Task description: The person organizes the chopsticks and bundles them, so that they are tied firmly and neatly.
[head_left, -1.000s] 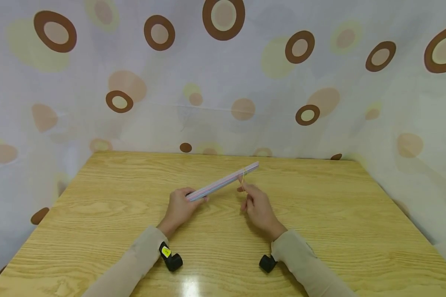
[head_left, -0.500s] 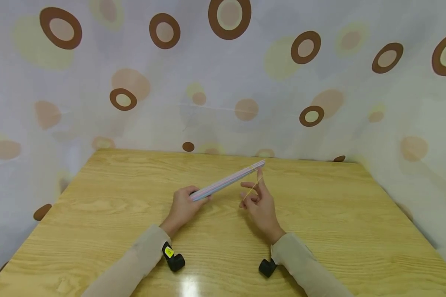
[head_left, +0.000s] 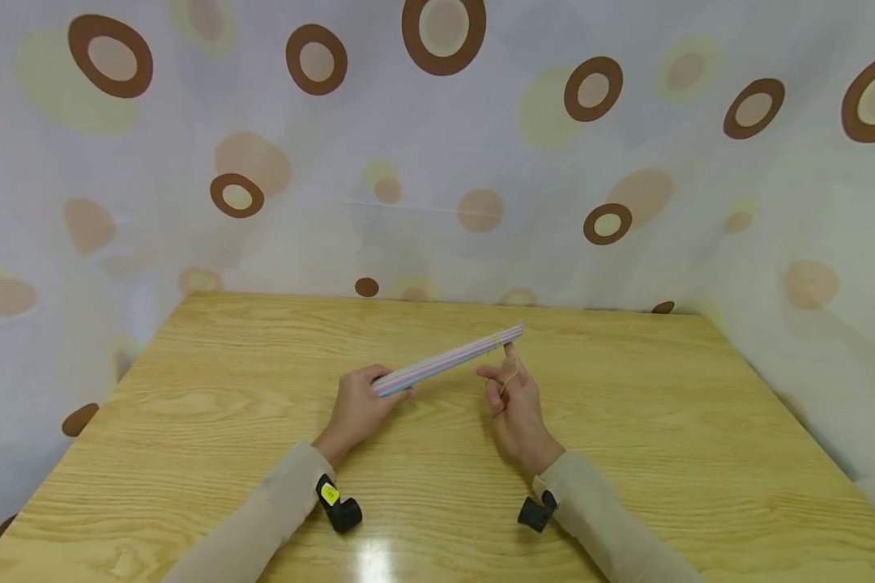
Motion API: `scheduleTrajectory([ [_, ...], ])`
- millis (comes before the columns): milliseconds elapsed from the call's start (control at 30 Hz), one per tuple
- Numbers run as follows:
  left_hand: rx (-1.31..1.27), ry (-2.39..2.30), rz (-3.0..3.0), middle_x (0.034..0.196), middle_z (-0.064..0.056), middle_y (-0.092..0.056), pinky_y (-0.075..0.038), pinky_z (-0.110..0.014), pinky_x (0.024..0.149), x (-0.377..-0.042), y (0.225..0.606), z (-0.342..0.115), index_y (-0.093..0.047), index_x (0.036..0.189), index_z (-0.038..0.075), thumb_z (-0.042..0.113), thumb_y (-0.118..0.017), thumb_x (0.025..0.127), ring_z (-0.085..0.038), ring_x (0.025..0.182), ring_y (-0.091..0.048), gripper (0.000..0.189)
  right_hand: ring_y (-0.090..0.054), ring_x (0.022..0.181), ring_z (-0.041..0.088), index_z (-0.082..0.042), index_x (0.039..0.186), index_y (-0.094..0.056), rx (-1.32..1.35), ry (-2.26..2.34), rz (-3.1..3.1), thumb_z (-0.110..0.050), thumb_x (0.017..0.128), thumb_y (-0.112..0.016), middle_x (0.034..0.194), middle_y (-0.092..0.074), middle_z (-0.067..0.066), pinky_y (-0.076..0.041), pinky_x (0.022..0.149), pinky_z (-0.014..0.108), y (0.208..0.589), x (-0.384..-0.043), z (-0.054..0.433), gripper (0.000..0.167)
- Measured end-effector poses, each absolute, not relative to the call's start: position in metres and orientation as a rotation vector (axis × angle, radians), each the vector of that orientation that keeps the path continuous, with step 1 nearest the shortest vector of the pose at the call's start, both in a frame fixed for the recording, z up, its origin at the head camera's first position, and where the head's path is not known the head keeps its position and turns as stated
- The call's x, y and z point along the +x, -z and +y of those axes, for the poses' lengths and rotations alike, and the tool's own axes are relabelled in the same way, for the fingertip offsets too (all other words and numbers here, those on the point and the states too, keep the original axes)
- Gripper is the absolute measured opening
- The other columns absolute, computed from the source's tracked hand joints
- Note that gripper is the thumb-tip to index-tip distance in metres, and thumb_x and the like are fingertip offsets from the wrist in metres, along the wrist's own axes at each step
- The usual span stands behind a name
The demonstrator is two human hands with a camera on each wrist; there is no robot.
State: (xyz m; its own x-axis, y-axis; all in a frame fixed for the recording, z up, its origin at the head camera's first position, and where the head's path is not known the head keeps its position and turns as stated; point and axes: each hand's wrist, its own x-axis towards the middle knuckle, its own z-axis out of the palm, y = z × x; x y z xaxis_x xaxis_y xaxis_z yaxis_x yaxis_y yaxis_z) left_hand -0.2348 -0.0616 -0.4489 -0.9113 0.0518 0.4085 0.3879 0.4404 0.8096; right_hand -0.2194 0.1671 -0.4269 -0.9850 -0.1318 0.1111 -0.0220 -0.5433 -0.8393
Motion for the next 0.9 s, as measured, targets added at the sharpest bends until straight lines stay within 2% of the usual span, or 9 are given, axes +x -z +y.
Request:
scheduleTrajectory([
  [200,-0.422,1.516,-2.389,0.075,-0.007,-0.068,-0.043,-0.022,0.058,-0.238,0.451,-0.067,-0.072,0.086,0.002,0.018,-0.086,0.072,-0.011,0.063,-0.051,0.026,-0.038,0.045,-0.003,-0.015,0.155,0.004,-0.17,2.729,1.233,-0.05,0.098,-0.037,0.082,-0.064,-0.01,-0.03,0.042,0.011,0.428,-0.221,0.171,0.079],
  [367,-0.493,1.531,-2.415,0.08,-0.008,-0.069,-0.044,-0.024,0.06,-0.245,0.451,-0.077,-0.073,0.09,0.003,0.018,-0.085,0.072,-0.013,0.066,-0.053,0.027,-0.038,0.044,-0.004,-0.007,0.155,0.0,-0.211,2.73,1.243,-0.056,0.094,-0.037,0.08,-0.066,-0.011,-0.029,0.04,0.01,0.43,-0.221,0.174,0.087],
  [467,-0.536,1.532,-2.438,0.082,-0.009,-0.07,-0.045,-0.025,0.062,-0.249,0.451,-0.084,-0.073,0.092,0.002,0.017,-0.085,0.073,-0.013,0.067,-0.054,0.026,-0.039,0.045,-0.004,-0.005,0.151,-0.017,-0.222,2.73,1.245,-0.056,0.094,-0.038,0.08,-0.067,-0.011,-0.027,0.041,0.01,0.431,-0.222,0.176,0.08],
  [533,-0.571,1.536,-2.461,0.084,-0.009,-0.07,-0.045,-0.025,0.063,-0.252,0.45,-0.088,-0.072,0.093,0.002,0.017,-0.084,0.074,-0.013,0.069,-0.054,0.027,-0.039,0.046,-0.003,-0.006,0.14,-0.039,-0.229,2.751,1.197,-0.056,0.094,-0.038,0.081,-0.067,-0.009,-0.027,0.042,0.01,0.432,-0.223,0.178,0.068],
  [600,-0.594,1.541,-2.482,0.085,-0.01,-0.07,-0.046,-0.025,0.064,-0.253,0.45,-0.091,-0.072,0.094,0.002,0.018,-0.084,0.075,-0.013,0.07,-0.054,0.027,-0.04,0.047,-0.002,-0.008,0.122,-0.058,-0.25,2.773,1.112,-0.056,0.094,-0.039,0.081,-0.069,-0.006,-0.027,0.043,0.01,0.433,-0.224,0.181,0.059],
  [667,-0.611,1.539,-2.497,0.086,-0.011,-0.07,-0.045,-0.026,0.064,-0.254,0.45,-0.094,-0.072,0.094,0.002,0.017,-0.083,0.076,-0.013,0.07,-0.054,0.027,-0.041,0.047,0.0,-0.009,0.105,-0.069,-0.299,2.779,1.018,-0.057,0.094,-0.038,0.082,-0.07,-0.003,-0.028,0.045,0.01,0.435,-0.226,0.184,0.058],
  [767,-0.628,1.494,-2.515,0.087,-0.01,-0.07,-0.046,-0.026,0.064,-0.254,0.45,-0.097,-0.072,0.095,0.003,0.017,-0.083,0.076,-0.013,0.071,-0.055,0.026,-0.041,0.048,0.002,-0.007,0.093,-0.075,-0.395,2.735,0.938,-0.059,0.095,-0.034,0.084,-0.072,0.001,-0.024,0.045,0.012,0.439,-0.23,0.19,0.067],
  [900,-0.693,1.363,-2.478,0.088,-0.007,-0.073,-0.049,-0.025,0.066,-0.253,0.448,-0.099,-0.073,0.095,0.005,0.018,-0.084,0.075,-0.01,0.072,-0.061,0.026,-0.025,0.05,0.006,-0.005,0.091,-0.077,-0.496,2.631,0.943,-0.063,0.095,-0.024,0.087,-0.074,0.003,-0.011,0.048,0.018,0.443,-0.236,0.2,0.078],
])
